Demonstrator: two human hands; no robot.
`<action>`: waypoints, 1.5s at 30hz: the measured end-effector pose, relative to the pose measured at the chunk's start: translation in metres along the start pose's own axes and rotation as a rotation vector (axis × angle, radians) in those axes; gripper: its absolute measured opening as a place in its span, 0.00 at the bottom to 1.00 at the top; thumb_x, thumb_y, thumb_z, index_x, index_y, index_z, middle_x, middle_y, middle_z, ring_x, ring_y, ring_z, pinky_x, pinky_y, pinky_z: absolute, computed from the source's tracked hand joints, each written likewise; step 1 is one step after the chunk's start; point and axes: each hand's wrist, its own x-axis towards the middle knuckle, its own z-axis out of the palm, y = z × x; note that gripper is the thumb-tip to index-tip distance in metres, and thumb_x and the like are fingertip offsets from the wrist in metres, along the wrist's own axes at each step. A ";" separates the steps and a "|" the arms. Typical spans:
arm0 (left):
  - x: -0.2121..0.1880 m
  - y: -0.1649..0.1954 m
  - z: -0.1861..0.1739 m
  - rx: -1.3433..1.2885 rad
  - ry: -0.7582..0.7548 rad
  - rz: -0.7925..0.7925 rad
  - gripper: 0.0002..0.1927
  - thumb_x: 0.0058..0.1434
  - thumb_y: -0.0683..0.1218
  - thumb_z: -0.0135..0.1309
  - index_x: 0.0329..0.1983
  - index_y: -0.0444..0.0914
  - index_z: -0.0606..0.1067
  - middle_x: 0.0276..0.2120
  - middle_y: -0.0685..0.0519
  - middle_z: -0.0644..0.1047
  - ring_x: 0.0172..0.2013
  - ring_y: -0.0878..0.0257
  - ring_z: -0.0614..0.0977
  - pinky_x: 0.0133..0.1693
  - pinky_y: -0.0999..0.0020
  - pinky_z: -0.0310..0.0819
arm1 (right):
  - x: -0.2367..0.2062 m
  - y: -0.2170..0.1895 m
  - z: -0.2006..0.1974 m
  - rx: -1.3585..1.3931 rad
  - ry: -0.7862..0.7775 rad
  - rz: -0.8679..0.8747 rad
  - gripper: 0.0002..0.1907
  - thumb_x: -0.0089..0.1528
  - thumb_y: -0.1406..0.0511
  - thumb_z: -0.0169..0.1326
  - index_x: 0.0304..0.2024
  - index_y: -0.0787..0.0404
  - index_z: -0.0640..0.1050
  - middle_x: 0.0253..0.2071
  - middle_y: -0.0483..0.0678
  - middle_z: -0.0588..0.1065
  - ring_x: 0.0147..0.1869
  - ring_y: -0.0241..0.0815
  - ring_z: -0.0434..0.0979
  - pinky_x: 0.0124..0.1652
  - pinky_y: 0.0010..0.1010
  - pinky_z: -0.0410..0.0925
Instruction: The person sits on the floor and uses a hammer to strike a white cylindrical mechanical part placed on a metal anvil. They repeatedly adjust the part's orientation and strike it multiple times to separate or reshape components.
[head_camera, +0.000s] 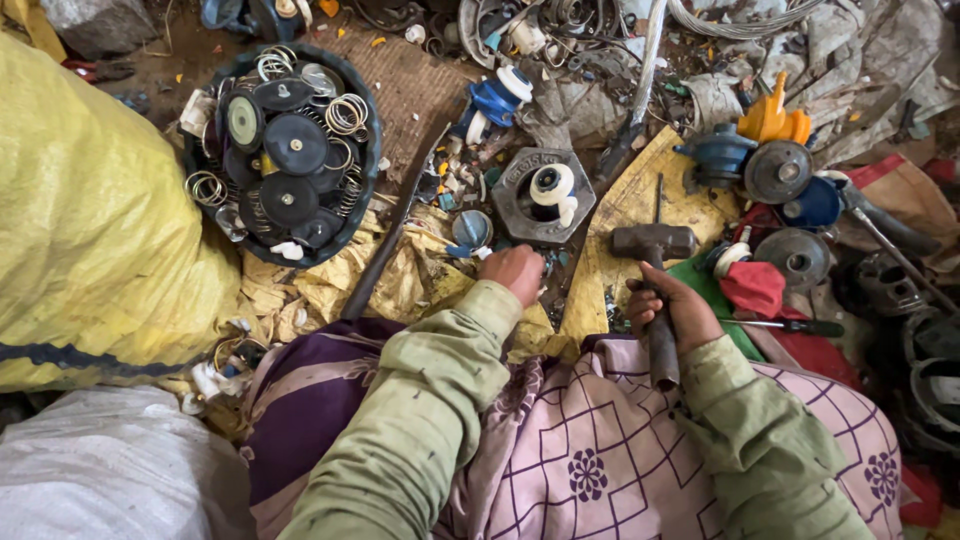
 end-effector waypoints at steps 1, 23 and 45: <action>0.000 -0.001 0.000 0.008 0.021 0.013 0.05 0.49 0.41 0.59 0.30 0.37 0.83 0.36 0.42 0.82 0.39 0.43 0.84 0.41 0.49 0.80 | 0.000 0.000 0.000 0.001 -0.003 -0.001 0.15 0.65 0.55 0.59 0.38 0.59 0.74 0.21 0.34 0.63 0.21 0.24 0.63 0.23 0.16 0.61; -0.024 0.017 -0.051 -0.230 0.058 -0.067 0.14 0.51 0.46 0.66 0.41 0.40 0.80 0.44 0.41 0.78 0.47 0.42 0.79 0.47 0.49 0.76 | -0.013 0.011 0.037 -0.372 0.112 -0.201 0.18 0.63 0.54 0.59 0.37 0.62 0.74 0.18 0.37 0.63 0.20 0.31 0.62 0.23 0.24 0.61; -0.394 0.042 -0.375 -0.249 2.115 0.046 0.12 0.81 0.44 0.44 0.48 0.29 0.72 0.45 0.48 0.77 0.44 0.62 0.77 0.47 0.69 0.73 | -0.135 0.076 0.116 -0.536 0.021 -0.208 0.19 0.63 0.53 0.54 0.27 0.58 0.68 0.18 0.41 0.61 0.21 0.37 0.62 0.24 0.28 0.59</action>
